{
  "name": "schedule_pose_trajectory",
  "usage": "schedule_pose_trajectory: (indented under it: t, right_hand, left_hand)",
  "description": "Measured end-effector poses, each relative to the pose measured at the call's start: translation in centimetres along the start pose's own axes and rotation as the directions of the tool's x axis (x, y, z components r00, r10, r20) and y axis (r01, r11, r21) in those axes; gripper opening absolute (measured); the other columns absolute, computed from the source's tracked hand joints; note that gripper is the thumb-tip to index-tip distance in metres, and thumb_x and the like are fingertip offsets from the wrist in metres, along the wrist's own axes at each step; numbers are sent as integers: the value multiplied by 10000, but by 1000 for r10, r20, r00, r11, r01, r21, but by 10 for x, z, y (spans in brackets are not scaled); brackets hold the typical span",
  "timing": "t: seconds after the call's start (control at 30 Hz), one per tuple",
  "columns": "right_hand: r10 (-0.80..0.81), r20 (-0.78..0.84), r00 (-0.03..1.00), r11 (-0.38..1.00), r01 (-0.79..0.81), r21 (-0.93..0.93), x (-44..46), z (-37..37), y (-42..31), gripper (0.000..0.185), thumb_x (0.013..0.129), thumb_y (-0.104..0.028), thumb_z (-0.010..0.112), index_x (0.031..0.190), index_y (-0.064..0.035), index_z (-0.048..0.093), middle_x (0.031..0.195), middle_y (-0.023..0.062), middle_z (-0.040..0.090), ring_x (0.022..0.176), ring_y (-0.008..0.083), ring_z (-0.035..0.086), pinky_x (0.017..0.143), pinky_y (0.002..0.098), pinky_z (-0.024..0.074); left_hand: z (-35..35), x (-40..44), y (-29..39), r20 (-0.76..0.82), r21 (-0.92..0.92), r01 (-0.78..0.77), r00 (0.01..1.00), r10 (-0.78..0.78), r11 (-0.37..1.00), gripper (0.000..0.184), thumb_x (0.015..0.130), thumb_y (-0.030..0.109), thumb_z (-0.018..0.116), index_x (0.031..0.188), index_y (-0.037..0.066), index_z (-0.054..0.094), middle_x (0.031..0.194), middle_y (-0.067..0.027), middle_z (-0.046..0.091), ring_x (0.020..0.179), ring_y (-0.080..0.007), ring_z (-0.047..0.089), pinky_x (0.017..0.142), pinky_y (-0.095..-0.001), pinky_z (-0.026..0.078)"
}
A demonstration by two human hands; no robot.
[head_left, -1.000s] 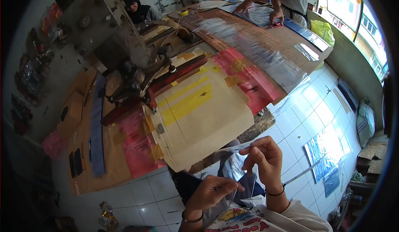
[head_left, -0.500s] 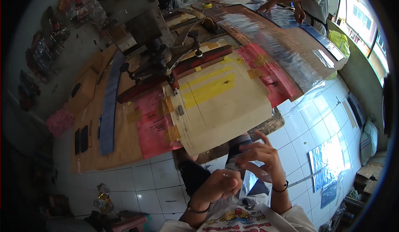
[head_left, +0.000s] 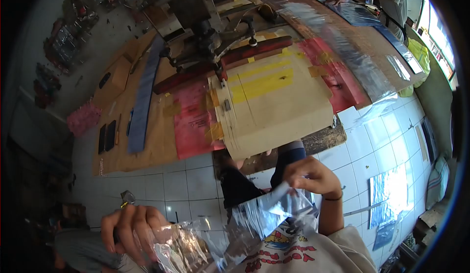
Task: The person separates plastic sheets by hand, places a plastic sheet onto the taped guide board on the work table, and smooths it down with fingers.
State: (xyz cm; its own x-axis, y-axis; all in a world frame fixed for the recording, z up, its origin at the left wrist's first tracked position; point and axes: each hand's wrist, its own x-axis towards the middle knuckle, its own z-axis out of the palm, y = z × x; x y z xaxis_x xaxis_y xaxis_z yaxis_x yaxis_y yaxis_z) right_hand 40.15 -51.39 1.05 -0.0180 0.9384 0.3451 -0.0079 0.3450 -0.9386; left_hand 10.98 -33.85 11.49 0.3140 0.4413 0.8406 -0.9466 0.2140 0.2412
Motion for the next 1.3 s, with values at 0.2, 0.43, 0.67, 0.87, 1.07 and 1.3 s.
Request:
schedule_pose_trajectory:
  t: [0.2,0.43,0.67,0.87,1.07,1.3]
  right_hand:
    - [-153,100,983,948,117,295,25,38,45,494,1080,-325,535,750,15,676,933,141,715,953,239,673,864,373,492]
    - [-231,278,932,893,89,442,44,77,70,337,1037,-279,633,879,17,672,947,92,650,740,175,603,689,324,468]
    - [-112,411,905,938,-40,345,-14,34,88,219,955,-187,742,910,26,730,855,131,731,794,253,707,692,348,531]
    - [-123,74,990,972,105,211,-31,-3,53,213,923,-175,780,865,20,714,821,135,731,701,246,711,646,358,567]
    - [278,-717,639,918,-397,2,4,-28,36,273,1032,-250,643,974,16,662,796,44,676,510,62,575,419,230,483]
    - [293,-783,549,941,-312,133,5,-3,37,280,1036,-249,644,950,16,659,668,7,627,470,64,576,415,222,435]
  left_hand:
    - [-25,-13,-55,117,-216,363,931,-345,906,111,1001,94,605,1101,46,592,738,-186,706,614,-335,682,575,-440,572]
    - [-17,-56,-83,-242,-210,720,617,-749,661,213,910,-25,707,1031,-88,543,679,-288,646,493,-285,649,412,-334,489]
    - [-69,6,-27,204,495,766,357,-912,411,354,833,8,836,1110,-54,625,762,-151,745,553,-85,653,466,-195,420]
    - [-77,72,-56,-258,807,573,559,-788,143,294,803,63,845,1046,8,689,914,-87,739,823,-128,687,734,-268,515]
    - [-87,69,-135,-30,967,-96,876,-482,-235,219,920,96,660,1132,46,690,1262,-135,632,1176,-341,582,1003,-424,444]
    - [-125,8,-215,-245,922,-139,510,-825,-360,687,1058,594,347,1535,112,458,1577,-260,382,1471,-432,341,1229,-524,236]
